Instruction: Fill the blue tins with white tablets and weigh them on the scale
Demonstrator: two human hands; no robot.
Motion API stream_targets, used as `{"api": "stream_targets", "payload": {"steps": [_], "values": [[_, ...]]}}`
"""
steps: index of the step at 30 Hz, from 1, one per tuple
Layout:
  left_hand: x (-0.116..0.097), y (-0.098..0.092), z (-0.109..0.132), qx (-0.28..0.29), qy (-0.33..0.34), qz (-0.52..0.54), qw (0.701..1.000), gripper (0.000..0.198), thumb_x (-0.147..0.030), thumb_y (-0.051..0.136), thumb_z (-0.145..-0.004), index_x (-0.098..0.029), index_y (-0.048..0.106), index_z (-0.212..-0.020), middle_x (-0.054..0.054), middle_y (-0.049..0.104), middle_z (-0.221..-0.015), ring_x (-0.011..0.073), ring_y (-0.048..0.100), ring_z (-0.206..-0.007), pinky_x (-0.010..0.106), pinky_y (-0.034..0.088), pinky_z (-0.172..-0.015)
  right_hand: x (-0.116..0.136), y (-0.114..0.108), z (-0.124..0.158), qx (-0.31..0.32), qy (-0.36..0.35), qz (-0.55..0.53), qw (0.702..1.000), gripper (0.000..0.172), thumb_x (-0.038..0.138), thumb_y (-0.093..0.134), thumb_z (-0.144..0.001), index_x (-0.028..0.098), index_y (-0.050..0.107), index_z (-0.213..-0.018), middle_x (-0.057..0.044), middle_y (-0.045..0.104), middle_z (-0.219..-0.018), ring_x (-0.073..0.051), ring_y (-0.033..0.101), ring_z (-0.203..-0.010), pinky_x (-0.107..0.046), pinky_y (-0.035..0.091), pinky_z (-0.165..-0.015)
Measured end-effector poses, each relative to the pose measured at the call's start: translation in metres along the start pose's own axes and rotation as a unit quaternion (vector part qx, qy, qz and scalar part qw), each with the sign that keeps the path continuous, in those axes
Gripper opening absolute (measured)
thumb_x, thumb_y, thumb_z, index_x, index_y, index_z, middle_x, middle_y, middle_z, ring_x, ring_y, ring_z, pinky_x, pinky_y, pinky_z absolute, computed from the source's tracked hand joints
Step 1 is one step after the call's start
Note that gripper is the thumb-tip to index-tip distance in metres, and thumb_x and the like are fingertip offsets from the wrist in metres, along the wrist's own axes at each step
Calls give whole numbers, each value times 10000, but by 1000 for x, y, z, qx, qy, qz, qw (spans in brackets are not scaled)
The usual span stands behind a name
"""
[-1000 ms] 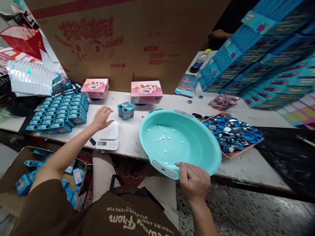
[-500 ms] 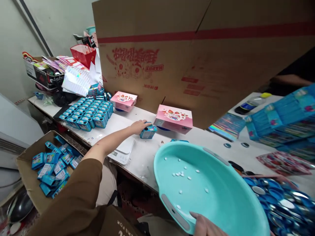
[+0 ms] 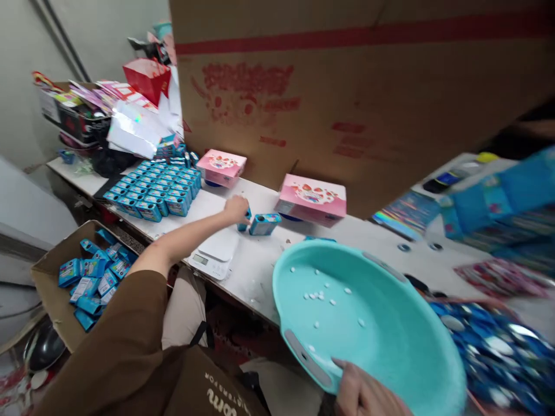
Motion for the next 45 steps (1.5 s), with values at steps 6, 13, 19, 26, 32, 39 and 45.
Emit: {"api": "stream_targets", "payload": {"steps": [6,13,19,26,32,39,45], "values": [[24,-6,-22,-63,240,-92,964,725,-93,715,-669,-205,498,-1352,131,488,-1483,304,391,-1410,433,364,-1096,21,0,-18,36,52,23,998,330,173,474,-964,152,729,-756,-62,750,-719,-168,672,-676,-309,438,-724],[50,-8,-24,-51,164,-99,980,325,-253,666,-789,-180,624,-1103,148,678,-1077,308,628,-1064,386,451,-890,23,-1,-21,32,77,17,996,317,155,480,-964,180,705,-743,-24,745,-720,-148,659,-695,-299,409,-728],[88,-34,38,-170,129,53,976,424,-380,678,-805,-196,588,-1177,94,607,-1185,263,580,-1091,345,454,-910,21,-1,-19,23,85,22,996,321,161,478,-960,180,700,-729,-28,744,-712,-156,644,-671,-314,406,-726],[82,-2,88,-152,111,153,970,396,-416,712,-785,-192,610,-1096,63,623,-1027,215,574,-931,327,469,-854,20,-1,-17,34,104,22,994,355,180,451,-963,191,697,-707,-22,742,-699,-155,636,-671,-315,387,-718],[74,11,91,-147,110,173,968,390,-383,736,-759,-189,617,-1075,70,624,-1042,229,577,-966,336,467,-880,20,-1,-15,41,111,39,992,395,204,427,-973,202,701,-688,-22,741,-687,-159,645,-669,-319,380,-709],[82,4,97,-162,100,175,966,401,-402,736,-764,-190,611,-1080,69,623,-1057,235,567,-992,345,456,-899,21,-1,-11,39,104,48,993,406,213,422,-978,201,701,-684,-21,737,-676,-162,648,-663,-310,383,-698],[81,-4,100,-166,104,178,964,393,-424,714,-782,-187,612,-1079,72,624,-1051,233,564,-989,349,453,-902,19,1,-12,57,135,38,989,420,234,408,-975,204,691,-667,-30,730,-668,-164,641,-663,-306,378,-692]]}}
Point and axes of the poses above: each hand's wrist, its own z-axis away from the middle knuckle, its own y-axis out of the palm, x = y × z, the point moved 4 cm from there along -z, towards the middle knuckle
